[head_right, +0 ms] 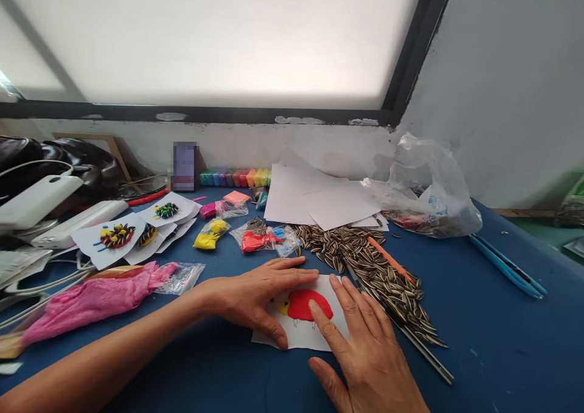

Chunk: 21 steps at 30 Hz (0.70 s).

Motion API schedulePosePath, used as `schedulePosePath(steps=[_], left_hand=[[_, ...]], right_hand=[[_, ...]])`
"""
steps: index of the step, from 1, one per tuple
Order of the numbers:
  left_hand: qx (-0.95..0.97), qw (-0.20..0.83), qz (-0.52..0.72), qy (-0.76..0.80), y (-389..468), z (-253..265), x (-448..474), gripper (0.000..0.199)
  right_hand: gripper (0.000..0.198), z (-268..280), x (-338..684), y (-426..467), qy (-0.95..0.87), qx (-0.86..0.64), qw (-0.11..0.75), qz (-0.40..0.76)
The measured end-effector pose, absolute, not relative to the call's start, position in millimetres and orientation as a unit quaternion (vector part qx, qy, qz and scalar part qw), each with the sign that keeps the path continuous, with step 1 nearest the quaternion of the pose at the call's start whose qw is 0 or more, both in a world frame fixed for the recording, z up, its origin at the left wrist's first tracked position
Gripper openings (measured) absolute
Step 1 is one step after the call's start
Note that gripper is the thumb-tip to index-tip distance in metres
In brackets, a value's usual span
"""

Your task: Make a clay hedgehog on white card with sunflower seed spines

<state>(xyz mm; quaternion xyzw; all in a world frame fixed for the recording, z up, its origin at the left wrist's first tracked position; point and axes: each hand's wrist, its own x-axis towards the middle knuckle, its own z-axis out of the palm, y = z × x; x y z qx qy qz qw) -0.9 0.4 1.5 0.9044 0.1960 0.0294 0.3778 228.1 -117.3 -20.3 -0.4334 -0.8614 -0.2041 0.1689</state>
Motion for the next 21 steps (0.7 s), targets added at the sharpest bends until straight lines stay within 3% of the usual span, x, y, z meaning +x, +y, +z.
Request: schedulePosePath(steps=[21], left_hand=[[0.921, 0.336, 0.031, 0.193, 1, 1, 1, 0.102]], right_hand=[[0.041, -16, 214, -105, -0.874, -0.409, 0.15, -0.217]])
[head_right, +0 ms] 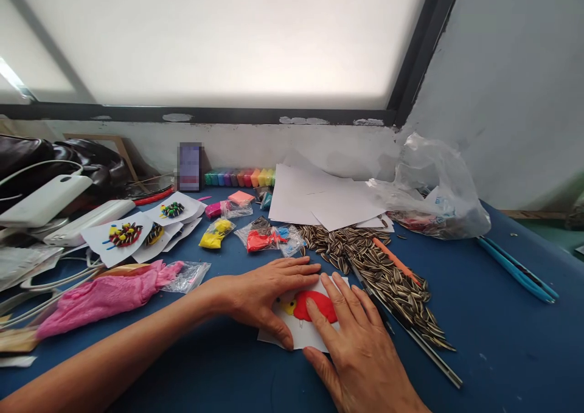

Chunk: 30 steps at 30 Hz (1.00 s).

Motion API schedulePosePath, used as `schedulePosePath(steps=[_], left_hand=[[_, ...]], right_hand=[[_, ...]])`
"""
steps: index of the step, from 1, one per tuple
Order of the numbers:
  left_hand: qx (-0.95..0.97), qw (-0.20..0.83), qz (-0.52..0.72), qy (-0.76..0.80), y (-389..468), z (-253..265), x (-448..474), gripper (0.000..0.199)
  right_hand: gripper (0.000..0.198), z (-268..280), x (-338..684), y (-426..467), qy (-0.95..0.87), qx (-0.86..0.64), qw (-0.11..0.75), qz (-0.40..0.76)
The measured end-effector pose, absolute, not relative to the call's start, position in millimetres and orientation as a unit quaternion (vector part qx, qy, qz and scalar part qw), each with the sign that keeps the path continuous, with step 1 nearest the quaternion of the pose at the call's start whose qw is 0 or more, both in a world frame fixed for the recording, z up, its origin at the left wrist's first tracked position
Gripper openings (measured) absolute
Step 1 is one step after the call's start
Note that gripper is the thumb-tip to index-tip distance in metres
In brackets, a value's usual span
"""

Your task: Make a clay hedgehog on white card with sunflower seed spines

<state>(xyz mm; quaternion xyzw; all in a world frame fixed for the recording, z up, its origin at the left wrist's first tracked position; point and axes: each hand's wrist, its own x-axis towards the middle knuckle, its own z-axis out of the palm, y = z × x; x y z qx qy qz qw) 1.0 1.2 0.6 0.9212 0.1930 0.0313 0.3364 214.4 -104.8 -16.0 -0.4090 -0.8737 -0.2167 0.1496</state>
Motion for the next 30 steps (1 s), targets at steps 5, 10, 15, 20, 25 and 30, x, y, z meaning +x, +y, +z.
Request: schedulePosePath(steps=[5, 10, 15, 20, 25, 30], left_hand=[[0.924, 0.33, 0.031, 0.189, 2.1, -0.7, 1.6, 0.103], [0.923, 0.331, 0.033, 0.194, 1.8, -1.3, 1.7, 0.102], [0.921, 0.333, 0.035, 0.196, 1.0, 0.1, 1.5, 0.102], [0.919, 0.343, 0.048, 0.187, 0.8, 0.0, 1.0, 0.101], [0.919, 0.342, 0.049, 0.188, 1.3, -0.9, 0.8, 0.101], [0.921, 0.338, 0.037, 0.191, 1.5, -0.5, 1.5, 0.105]], right_hand=[[0.045, -16.5, 215.2, -105.4, -0.867, -0.432, 0.163, -0.189], [0.039, -18.4, 214.6, -103.4, -0.86, -0.445, 0.155, -0.196], [0.04, -16.6, 212.9, -103.0, -0.852, -0.457, 0.155, -0.201], [0.041, -13.7, 209.6, -100.0, -0.859, -0.445, 0.142, -0.21], [0.04, -15.2, 208.6, -99.5, -0.861, -0.44, 0.134, -0.219], [0.044, -19.8, 212.3, -101.8, -0.848, -0.456, 0.143, -0.229]])
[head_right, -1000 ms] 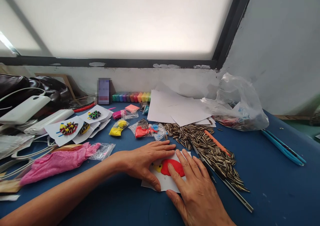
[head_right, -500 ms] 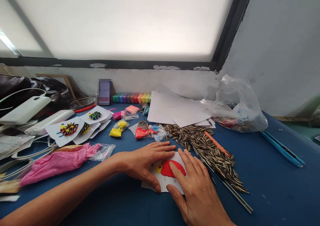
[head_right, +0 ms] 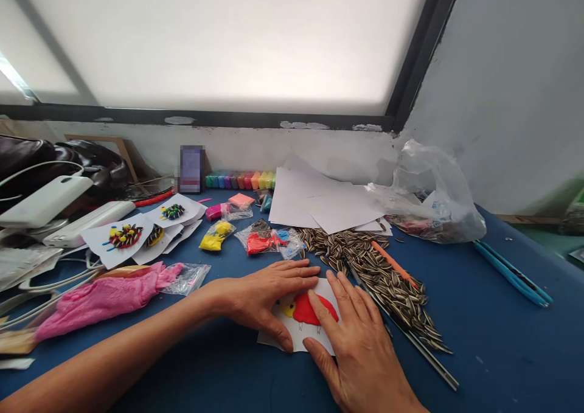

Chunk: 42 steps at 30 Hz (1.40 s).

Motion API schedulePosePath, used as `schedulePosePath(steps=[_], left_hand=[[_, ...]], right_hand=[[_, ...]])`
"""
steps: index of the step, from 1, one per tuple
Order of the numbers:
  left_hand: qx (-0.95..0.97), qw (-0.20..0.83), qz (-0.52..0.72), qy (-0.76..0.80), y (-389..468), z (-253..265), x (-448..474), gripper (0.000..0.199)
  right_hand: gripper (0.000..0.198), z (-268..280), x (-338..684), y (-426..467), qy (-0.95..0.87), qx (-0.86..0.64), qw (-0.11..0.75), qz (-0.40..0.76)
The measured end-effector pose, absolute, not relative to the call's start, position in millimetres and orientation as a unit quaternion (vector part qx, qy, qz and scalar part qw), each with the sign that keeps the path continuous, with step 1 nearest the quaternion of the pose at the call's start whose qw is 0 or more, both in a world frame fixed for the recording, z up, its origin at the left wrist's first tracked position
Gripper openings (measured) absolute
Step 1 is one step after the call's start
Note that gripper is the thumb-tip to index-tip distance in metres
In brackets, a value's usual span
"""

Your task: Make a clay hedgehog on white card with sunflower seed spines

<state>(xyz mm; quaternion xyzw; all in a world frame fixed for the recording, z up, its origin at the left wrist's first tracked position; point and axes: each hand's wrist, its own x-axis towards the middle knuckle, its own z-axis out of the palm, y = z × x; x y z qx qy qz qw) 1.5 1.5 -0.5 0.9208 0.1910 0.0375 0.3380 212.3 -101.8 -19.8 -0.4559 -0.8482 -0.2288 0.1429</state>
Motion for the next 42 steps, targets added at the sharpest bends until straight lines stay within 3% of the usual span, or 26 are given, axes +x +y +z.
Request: schedulePosePath(steps=[17, 42], left_hand=[[0.923, 0.331, 0.028, 0.195, 2, -2, 2, 0.104], [0.924, 0.329, 0.035, 0.19, 3, -5, 1, 0.103]], right_hand=[[0.039, -26, 219, -109, -0.845, -0.435, 0.149, -0.272], [0.038, -25, 218, -111, -0.869, -0.417, 0.167, -0.21]])
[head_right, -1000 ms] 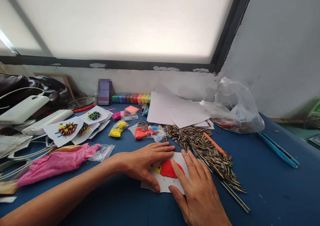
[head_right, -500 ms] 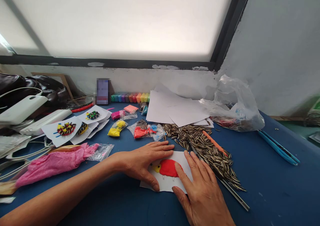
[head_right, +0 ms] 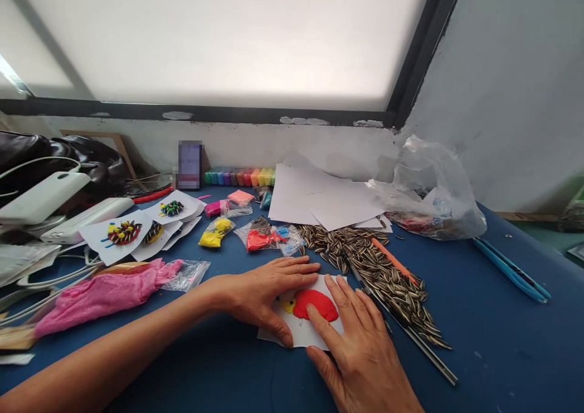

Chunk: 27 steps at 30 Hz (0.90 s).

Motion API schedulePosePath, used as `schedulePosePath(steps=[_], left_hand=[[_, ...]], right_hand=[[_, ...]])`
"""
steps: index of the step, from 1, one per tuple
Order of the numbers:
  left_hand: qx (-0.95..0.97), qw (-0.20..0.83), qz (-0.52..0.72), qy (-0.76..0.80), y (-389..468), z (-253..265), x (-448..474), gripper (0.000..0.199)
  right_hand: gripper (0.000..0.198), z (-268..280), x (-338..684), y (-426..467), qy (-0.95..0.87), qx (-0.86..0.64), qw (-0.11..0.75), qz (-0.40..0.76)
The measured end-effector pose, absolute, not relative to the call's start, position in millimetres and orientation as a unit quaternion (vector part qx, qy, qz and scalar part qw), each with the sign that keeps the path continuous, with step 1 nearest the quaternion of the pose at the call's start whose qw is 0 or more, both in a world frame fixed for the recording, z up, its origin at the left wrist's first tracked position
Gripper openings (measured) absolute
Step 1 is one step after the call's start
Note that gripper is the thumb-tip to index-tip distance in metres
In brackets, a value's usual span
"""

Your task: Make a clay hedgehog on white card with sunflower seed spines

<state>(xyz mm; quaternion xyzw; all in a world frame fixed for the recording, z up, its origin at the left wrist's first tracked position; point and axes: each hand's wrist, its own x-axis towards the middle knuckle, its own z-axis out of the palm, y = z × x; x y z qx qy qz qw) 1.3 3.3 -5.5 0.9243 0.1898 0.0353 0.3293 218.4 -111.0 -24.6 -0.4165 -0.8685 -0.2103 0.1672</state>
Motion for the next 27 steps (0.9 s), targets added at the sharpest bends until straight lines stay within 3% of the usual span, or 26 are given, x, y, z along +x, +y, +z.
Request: schedulePosePath(steps=[8, 27], left_hand=[[0.925, 0.329, 0.041, 0.186, 4, -7, 1, 0.103], [0.924, 0.333, 0.048, 0.18, 4, -7, 1, 0.104]], right_hand=[[0.04, -24, 217, -112, -0.866, -0.414, 0.197, -0.201], [0.044, -18, 207, -106, -0.863, -0.434, 0.165, -0.197]])
